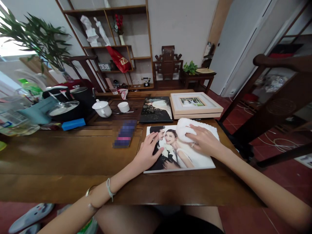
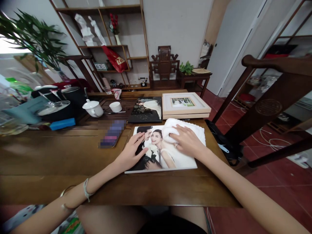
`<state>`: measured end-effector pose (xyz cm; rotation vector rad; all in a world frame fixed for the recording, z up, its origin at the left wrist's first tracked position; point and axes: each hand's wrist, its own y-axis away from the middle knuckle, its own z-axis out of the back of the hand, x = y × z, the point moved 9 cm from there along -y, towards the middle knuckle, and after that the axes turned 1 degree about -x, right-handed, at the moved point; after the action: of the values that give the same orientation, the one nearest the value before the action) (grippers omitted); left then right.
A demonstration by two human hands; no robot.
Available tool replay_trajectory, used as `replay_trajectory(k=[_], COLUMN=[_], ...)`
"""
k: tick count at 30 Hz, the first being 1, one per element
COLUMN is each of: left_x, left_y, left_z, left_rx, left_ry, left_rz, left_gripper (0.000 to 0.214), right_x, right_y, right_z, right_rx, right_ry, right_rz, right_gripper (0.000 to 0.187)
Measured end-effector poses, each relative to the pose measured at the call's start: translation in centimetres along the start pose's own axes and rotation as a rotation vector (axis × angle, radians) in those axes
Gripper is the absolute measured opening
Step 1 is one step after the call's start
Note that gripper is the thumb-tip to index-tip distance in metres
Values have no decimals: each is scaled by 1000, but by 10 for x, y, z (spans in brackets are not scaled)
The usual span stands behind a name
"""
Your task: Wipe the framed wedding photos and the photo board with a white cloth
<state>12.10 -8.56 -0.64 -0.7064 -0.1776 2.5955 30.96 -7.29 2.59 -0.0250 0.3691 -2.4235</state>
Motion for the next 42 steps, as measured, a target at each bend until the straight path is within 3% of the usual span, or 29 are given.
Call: replay_trajectory(k=[9,16,22,25,34,38,42], left_x=[4,5,3,2,6,7,8], left_y=[-3,-3,-3,-2,-2,-2,-3], left_z=[-1,-2,-1,-1,-2,-2,-2], left_rx=[-19,-16,-7,8,16,-7,-33], left_ry=[6,-3,-9,-15,21,21,18], left_rz=[-54,-65,-63,-43,-13,-30,-48], left_gripper=[57,58,58,59,46,46,46], right_x=[13,21,10,9,9,33,86], right_y=[0,2,-8,-10,-8,7,44], right_z=[0,14,-4,-9,-5,3,20], right_rx=[-44,-289,-121,-41,-87,-70,-88], right_ry=[9,62,-65,-116,-104,-77,-146], right_rz=[118,251,112,115,80,153,339], right_gripper=[34,15,27,28,36,34,25])
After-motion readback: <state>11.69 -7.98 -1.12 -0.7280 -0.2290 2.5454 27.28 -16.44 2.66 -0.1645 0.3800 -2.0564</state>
